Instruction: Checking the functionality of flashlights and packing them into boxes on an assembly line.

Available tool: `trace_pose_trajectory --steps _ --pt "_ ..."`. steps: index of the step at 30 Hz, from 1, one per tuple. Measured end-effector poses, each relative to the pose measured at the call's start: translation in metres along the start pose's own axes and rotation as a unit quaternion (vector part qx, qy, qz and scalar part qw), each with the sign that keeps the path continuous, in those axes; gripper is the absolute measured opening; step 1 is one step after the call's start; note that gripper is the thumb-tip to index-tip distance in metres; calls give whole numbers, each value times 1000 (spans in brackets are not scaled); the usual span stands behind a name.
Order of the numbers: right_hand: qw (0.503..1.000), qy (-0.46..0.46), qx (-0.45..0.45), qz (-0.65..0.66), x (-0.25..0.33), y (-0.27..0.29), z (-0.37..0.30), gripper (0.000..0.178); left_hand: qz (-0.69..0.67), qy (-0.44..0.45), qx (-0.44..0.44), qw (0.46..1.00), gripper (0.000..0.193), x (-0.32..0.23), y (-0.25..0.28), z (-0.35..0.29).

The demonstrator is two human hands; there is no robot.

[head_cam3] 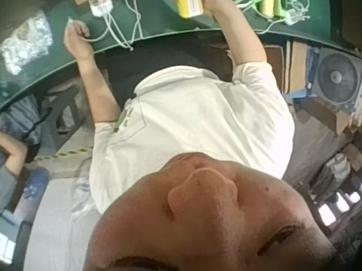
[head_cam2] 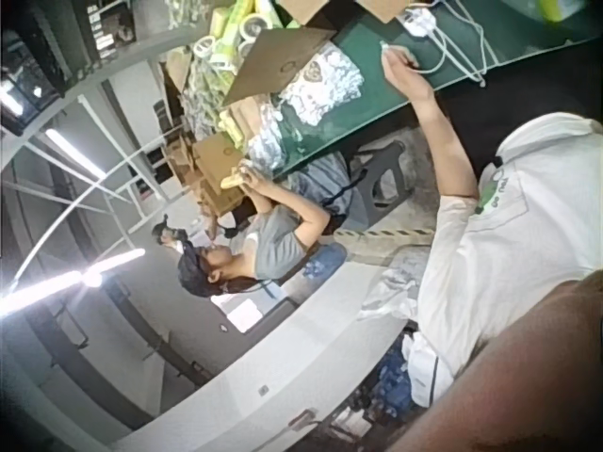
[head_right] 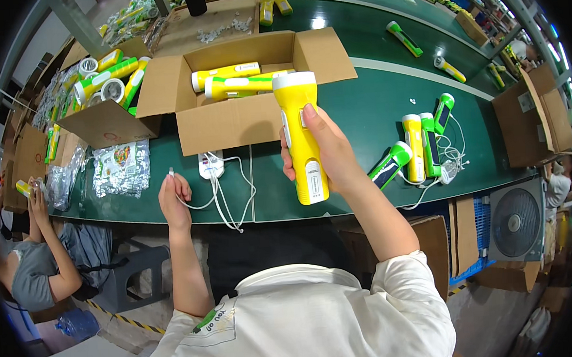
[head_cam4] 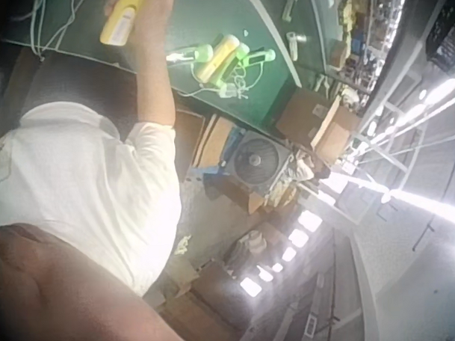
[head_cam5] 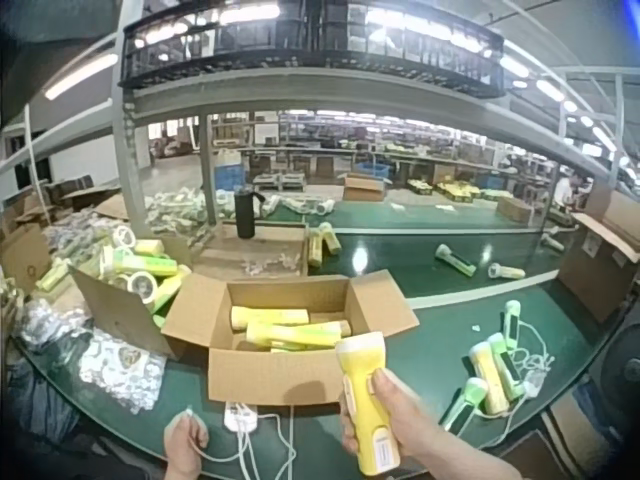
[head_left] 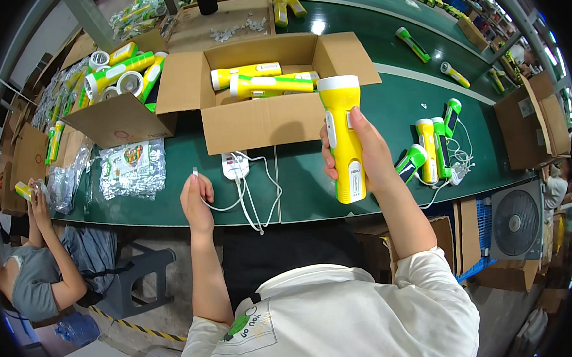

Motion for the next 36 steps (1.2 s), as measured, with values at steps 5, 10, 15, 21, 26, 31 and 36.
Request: trace_pose_trajectory --steps 5,10,15,21,26,31,36 --pt "1000 9 8 -15 2 -8 9 48 -33 15 11 999 37 0 3 0" --pt "999 -40 6 24 5 -13 17 48 -63 40 5 997 38 -3 2 2" --pt "976 -138 132 101 13 -14 45 43 -85 33 -6 996 38 -6 3 3" --pt "943 142 27 -300 54 -17 141 43 -74 34 -4 997 39 0 2 1" --pt "862 172 33 -476 41 -19 204 48 -66 3 11 998 41 0 4 -2" --pt "723 229 95 -645 13 -25 231 51 -55 21 -17 998 42 -3 3 -1" --pt "780 78 48 -619 46 -56 286 53 83 0 -29 996 41 -2 -3 3"
Point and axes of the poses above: each hand's wrist, its own z-axis towards the middle knuckle, its own y-axis out of the back of the hand, x = y × z, the point moved 3 cm from there along z, towards the middle knuckle, and after that the axes turned 15 degrees about -x, right-handed, at the moved point
